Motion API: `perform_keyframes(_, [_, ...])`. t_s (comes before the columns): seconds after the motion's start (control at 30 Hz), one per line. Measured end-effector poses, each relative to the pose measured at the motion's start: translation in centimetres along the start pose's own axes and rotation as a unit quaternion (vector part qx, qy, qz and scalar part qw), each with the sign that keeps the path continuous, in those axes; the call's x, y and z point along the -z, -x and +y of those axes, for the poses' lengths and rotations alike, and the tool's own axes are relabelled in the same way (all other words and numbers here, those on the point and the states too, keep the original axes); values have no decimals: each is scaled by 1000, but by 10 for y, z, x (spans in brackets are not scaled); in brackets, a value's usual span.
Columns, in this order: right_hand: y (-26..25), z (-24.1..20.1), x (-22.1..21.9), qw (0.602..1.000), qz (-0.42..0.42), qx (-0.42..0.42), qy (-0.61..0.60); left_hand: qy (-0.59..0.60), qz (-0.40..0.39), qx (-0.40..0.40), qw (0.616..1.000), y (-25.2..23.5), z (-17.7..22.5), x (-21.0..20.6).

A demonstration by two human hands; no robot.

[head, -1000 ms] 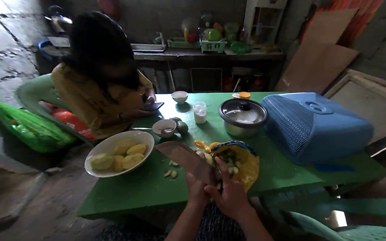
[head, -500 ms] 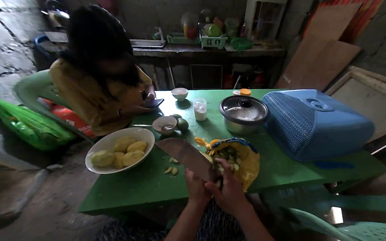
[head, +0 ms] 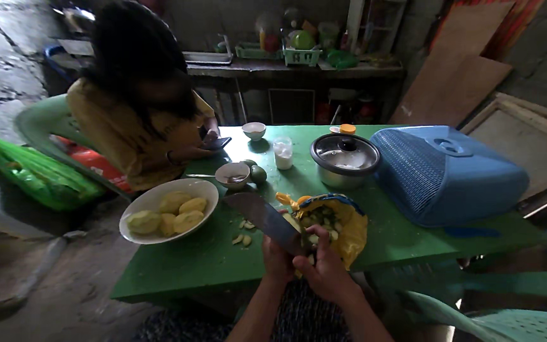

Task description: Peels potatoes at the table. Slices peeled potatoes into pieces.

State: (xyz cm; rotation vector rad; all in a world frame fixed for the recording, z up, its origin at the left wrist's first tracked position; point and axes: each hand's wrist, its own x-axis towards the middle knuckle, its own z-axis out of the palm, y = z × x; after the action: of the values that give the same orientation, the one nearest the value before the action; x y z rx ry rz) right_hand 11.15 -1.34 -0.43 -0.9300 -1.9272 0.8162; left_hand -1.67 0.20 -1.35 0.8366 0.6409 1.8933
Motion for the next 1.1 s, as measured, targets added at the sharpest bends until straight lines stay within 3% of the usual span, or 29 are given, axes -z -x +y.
perform_keyframes(0.17, [-5, 0, 0, 999, 9, -15, -27, -5, 22, -14, 1000, 3, -5, -4])
perform_keyframes(0.53, [-10, 1, 0, 992, 0, -36, -125, -30, -24, -73, 997, -5, -7, 4])
perform_keyframes(0.8, [-12, -12, 0, 998, -5, -61, 14, -37, 22, 34, 999, -14, -3, 6])
perform_keyframes(0.93, [-15, -7, 5, 987, -19, -89, -129, -68, 19, 61, 996, -24, 5, -2])
perform_keyframes(1.03, [-18, -5, 10, 944, -60, -120, -300, -62, -11, 98, 993, -30, 10, 2])
perform_keyframes(1.1, [-18, -3, 12, 952, -46, -124, -277, -41, -13, 131, 990, -30, 10, 1])
